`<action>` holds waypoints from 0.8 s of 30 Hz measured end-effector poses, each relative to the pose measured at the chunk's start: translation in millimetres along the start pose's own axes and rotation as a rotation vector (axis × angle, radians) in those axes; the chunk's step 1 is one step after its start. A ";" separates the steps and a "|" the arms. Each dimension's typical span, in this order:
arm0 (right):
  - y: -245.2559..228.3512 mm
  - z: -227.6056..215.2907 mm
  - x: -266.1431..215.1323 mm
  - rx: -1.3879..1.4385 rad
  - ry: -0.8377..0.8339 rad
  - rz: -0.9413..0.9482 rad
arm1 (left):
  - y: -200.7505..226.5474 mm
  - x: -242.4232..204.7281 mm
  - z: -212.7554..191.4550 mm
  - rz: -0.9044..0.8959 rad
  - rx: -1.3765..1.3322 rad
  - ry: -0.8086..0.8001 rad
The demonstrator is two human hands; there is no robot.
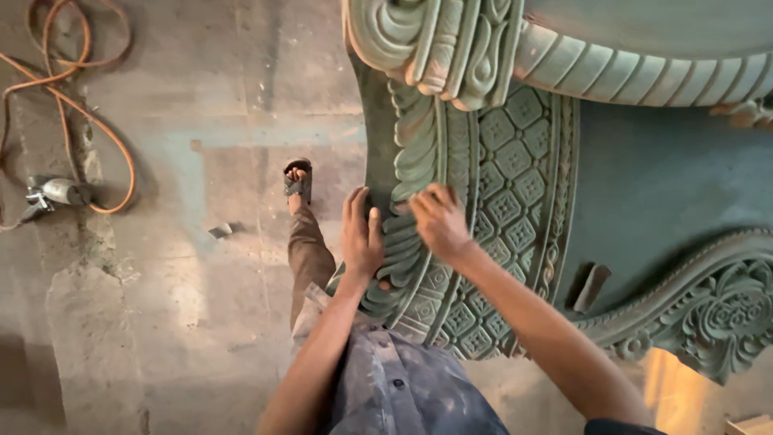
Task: The person smooths the surface of large green decorative moldings using a sanding block. They rub the block along the edges and recessed patterns of the moldings, moving between different sections to refine the finish.
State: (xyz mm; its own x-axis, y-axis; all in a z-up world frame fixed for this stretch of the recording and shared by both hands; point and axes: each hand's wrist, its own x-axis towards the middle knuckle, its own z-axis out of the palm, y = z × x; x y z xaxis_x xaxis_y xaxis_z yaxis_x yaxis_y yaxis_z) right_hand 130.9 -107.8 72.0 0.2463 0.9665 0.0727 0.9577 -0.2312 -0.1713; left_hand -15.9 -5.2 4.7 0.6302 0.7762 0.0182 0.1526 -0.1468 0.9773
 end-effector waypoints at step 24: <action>-5.7 23.0 -5.2 0.059 -0.050 0.131 | 2.5 -2.5 -4.5 -0.007 -0.001 0.015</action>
State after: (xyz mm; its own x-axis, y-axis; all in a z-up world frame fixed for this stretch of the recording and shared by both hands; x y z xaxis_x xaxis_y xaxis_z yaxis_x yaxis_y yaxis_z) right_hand 120.8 -109.0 50.0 0.3596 0.9331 -0.0032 0.9071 -0.3503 -0.2334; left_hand -20.6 -4.7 8.0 0.6178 0.7862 0.0145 0.1560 -0.1406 0.9777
